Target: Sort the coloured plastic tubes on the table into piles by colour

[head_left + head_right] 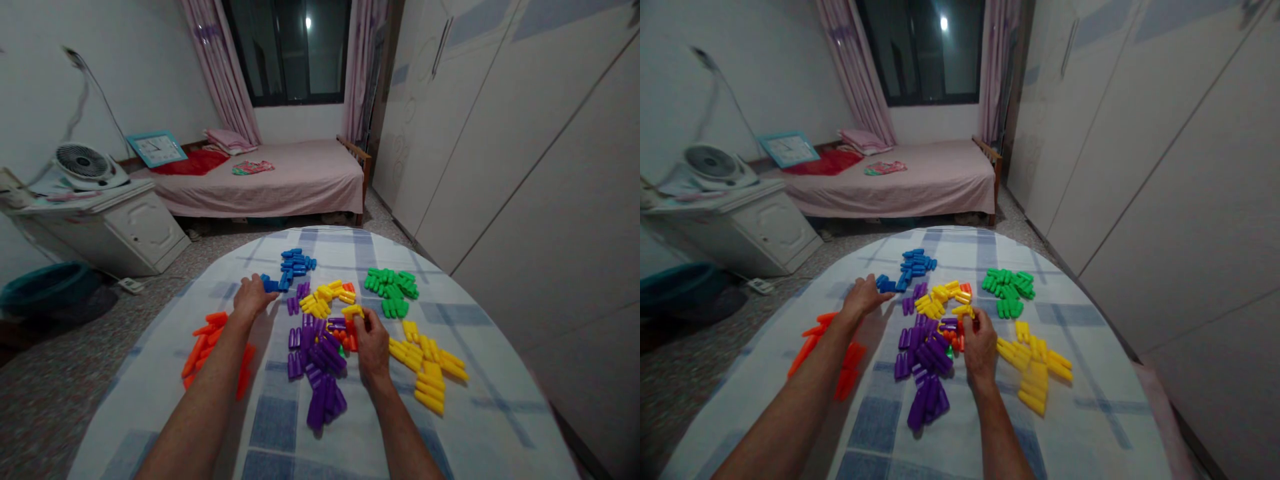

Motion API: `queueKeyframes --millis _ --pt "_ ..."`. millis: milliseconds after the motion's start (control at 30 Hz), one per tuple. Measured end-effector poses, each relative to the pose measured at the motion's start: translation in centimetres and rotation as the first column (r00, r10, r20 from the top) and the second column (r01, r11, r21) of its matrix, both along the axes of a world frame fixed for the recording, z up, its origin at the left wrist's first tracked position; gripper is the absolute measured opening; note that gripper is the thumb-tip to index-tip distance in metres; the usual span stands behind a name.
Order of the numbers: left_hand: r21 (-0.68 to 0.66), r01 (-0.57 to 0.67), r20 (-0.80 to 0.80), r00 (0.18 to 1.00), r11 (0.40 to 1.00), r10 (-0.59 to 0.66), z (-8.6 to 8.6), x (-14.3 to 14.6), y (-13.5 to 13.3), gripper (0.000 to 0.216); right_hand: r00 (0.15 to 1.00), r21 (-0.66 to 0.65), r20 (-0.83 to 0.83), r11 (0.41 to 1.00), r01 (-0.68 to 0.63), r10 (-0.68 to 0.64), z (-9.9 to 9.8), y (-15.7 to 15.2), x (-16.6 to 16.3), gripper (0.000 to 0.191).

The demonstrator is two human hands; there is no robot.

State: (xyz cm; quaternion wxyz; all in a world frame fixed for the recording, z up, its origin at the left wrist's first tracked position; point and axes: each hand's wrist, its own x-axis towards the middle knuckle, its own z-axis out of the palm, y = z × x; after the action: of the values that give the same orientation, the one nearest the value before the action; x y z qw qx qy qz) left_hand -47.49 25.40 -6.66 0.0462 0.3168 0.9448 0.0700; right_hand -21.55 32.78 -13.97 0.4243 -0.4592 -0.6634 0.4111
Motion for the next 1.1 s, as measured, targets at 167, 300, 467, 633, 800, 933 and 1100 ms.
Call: queueKeyframes --millis 167,300,467,633,800,933,1100 --pt "-0.003 -0.001 0.049 0.999 1.000 0.001 -2.0 0.0 0.7 0.062 1.000 -0.004 0.013 1.000 -0.003 0.003 0.0 0.0 0.0 0.029" --pt "0.102 0.031 0.026 0.999 0.994 -0.033 -2.8 0.1 2.9 0.055 1.000 -0.009 0.011 1.000 -0.004 0.004 0.2 0.0 0.0 0.030" --pt "0.184 0.082 0.010 0.996 0.979 -0.086 -2.6 0.2 5.4 0.052 1.000 -0.009 0.002 1.000 -0.004 0.004 0.3 -0.1 0.0 0.030" --pt "0.265 0.129 -0.004 0.991 0.956 -0.132 -2.5 1.0 4.2 0.045 1.000 -0.003 0.002 1.000 -0.006 0.006 0.5 -0.2 0.0 0.029" --pt "0.490 0.251 0.051 0.948 0.835 -0.315 -2.8 4.5 0.5 0.028 1.000 -0.007 0.010 1.000 0.013 -0.013 0.5 -0.2 -0.1 0.028" --pt "0.632 0.403 0.040 0.836 0.662 -0.547 -1.4 8.9 -1.4 0.022 0.999 -0.024 -0.017 0.998 0.050 -0.050 0.4 -0.1 0.0 0.031" --pt "0.410 0.731 0.101 0.558 0.546 -0.824 0.6 13.5 -1.3 0.032 0.996 -0.039 -0.058 0.997 0.066 -0.068 0.7 0.0 0.2 0.030"
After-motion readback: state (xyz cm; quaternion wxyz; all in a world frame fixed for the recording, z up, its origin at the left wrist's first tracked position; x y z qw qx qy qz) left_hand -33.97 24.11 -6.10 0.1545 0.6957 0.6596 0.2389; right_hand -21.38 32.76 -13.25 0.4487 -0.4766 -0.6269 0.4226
